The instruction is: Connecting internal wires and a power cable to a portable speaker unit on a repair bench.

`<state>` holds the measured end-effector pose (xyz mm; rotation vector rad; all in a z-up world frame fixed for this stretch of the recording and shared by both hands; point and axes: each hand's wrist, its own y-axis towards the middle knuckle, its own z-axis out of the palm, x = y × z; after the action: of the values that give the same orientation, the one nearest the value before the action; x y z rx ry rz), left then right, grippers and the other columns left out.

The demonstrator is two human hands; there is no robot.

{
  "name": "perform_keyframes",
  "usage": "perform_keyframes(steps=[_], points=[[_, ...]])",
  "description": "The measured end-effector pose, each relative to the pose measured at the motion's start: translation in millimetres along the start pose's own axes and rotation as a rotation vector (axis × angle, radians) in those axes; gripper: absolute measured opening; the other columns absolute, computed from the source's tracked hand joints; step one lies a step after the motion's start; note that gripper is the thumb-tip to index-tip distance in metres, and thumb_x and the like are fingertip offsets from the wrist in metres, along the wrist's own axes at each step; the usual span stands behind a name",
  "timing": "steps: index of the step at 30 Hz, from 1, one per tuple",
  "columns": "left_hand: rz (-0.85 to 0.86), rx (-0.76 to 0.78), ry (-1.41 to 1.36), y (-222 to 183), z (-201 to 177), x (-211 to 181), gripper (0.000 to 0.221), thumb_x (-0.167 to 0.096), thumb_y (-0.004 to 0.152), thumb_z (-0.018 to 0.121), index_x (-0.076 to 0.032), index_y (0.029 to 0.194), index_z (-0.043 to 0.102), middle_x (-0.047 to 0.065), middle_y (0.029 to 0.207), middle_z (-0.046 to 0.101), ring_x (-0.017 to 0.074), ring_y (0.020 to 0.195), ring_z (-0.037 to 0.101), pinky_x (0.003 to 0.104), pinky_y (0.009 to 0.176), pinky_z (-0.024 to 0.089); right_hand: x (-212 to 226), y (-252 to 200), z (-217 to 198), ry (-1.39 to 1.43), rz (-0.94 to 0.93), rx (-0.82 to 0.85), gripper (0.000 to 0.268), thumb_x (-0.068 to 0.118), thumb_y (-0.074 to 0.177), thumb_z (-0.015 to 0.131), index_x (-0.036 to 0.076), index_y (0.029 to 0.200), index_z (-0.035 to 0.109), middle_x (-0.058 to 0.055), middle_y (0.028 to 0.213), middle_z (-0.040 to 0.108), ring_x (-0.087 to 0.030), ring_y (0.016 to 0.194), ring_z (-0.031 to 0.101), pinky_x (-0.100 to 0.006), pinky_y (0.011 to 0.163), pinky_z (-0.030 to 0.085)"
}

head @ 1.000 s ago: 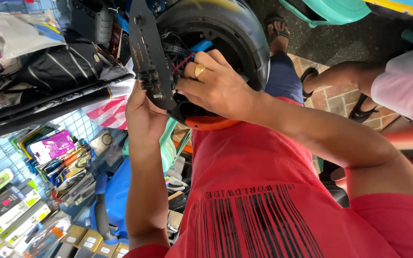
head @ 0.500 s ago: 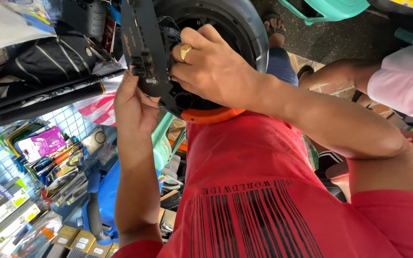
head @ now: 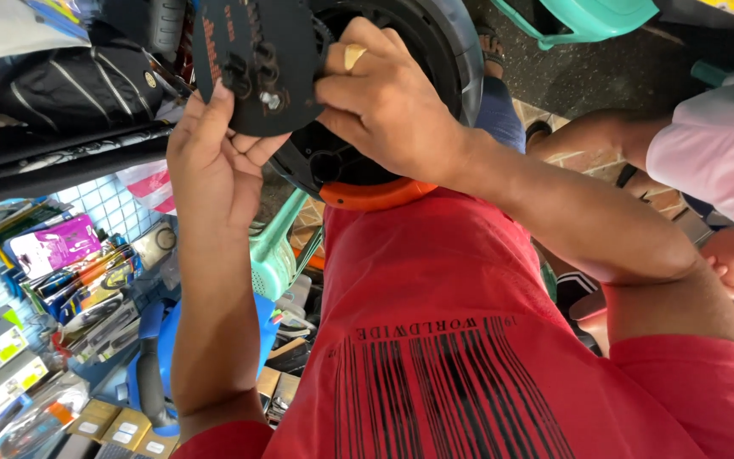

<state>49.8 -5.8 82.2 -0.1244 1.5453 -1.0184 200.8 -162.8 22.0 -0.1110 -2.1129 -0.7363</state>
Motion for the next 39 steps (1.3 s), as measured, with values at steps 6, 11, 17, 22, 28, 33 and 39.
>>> perform_keyframes(steps=[6,11,17,22,28,33,39], points=[[0.011,-0.002,0.018,-7.7,13.6,-3.8,0.040,-0.027,0.096,0.066,-0.008,0.131,0.062,0.014,0.112,0.078,0.0288,0.099,0.081,0.050,0.090,0.071,5.4,-5.6,6.2,0.069,0.077,-0.114,0.008,0.005,0.105,0.073,-0.001,0.101,0.072,-0.006,0.099,0.062,-0.029,0.096,0.049,-0.043,0.080,0.039],[0.049,0.026,0.050,-10.6,17.0,-0.9,0.038,-0.028,0.098,0.063,-0.008,0.130,0.060,0.012,0.108,0.079,0.0287,0.095,0.082,0.049,0.088,0.073,5.7,-10.9,7.7,0.025,0.110,-0.102,0.017,0.005,0.101,0.081,0.000,0.092,0.068,-0.004,0.095,0.058,-0.029,0.106,0.052,-0.045,0.081,0.039],[0.071,0.028,0.023,-7.1,14.9,8.1,0.025,-0.029,0.096,0.065,-0.012,0.115,0.063,0.009,0.102,0.079,0.0279,0.093,0.083,0.052,0.089,0.072,2.7,-16.6,16.5,0.003,0.163,-0.095,0.014,-0.001,0.096,0.084,0.000,0.095,0.071,-0.006,0.100,0.066,-0.031,0.109,0.061,-0.043,0.097,0.039],[0.044,0.066,-0.028,-1.1,1.9,13.8,0.027,-0.029,0.095,0.068,-0.013,0.116,0.062,0.010,0.101,0.079,0.0292,0.094,0.082,0.049,0.084,0.072,4.5,-19.1,13.4,0.118,0.212,-0.073,0.011,-0.006,0.099,0.079,0.000,0.098,0.069,-0.011,0.103,0.060,-0.032,0.106,0.057,-0.045,0.088,0.043],[0.018,0.059,-0.163,1.6,-0.7,22.9,0.037,-0.024,0.096,0.067,-0.010,0.129,0.059,0.014,0.118,0.076,0.0314,0.104,0.079,0.053,0.092,0.070,6.9,-14.8,7.3,0.375,0.322,-0.048,0.009,0.002,0.104,0.076,0.001,0.109,0.069,-0.010,0.105,0.059,-0.025,0.101,0.058,-0.038,0.090,0.050],[0.039,0.040,-0.226,1.3,-2.4,36.0,0.029,-0.022,0.099,0.064,-0.009,0.124,0.061,0.016,0.113,0.077,0.0308,0.099,0.080,0.052,0.091,0.069,10.6,-10.8,8.9,0.402,0.305,-0.009,0.005,0.007,0.106,0.072,0.002,0.106,0.070,-0.007,0.101,0.061,-0.022,0.097,0.052,-0.037,0.090,0.046],[0.061,0.057,-0.269,-1.4,-4.4,46.3,0.026,-0.019,0.099,0.064,-0.008,0.122,0.060,0.013,0.114,0.076,0.0275,0.099,0.078,0.047,0.089,0.069,11.7,-15.5,11.7,0.355,0.331,0.016,0.008,0.007,0.104,0.074,-0.001,0.102,0.072,-0.007,0.094,0.058,-0.021,0.088,0.050,-0.036,0.082,0.044]])
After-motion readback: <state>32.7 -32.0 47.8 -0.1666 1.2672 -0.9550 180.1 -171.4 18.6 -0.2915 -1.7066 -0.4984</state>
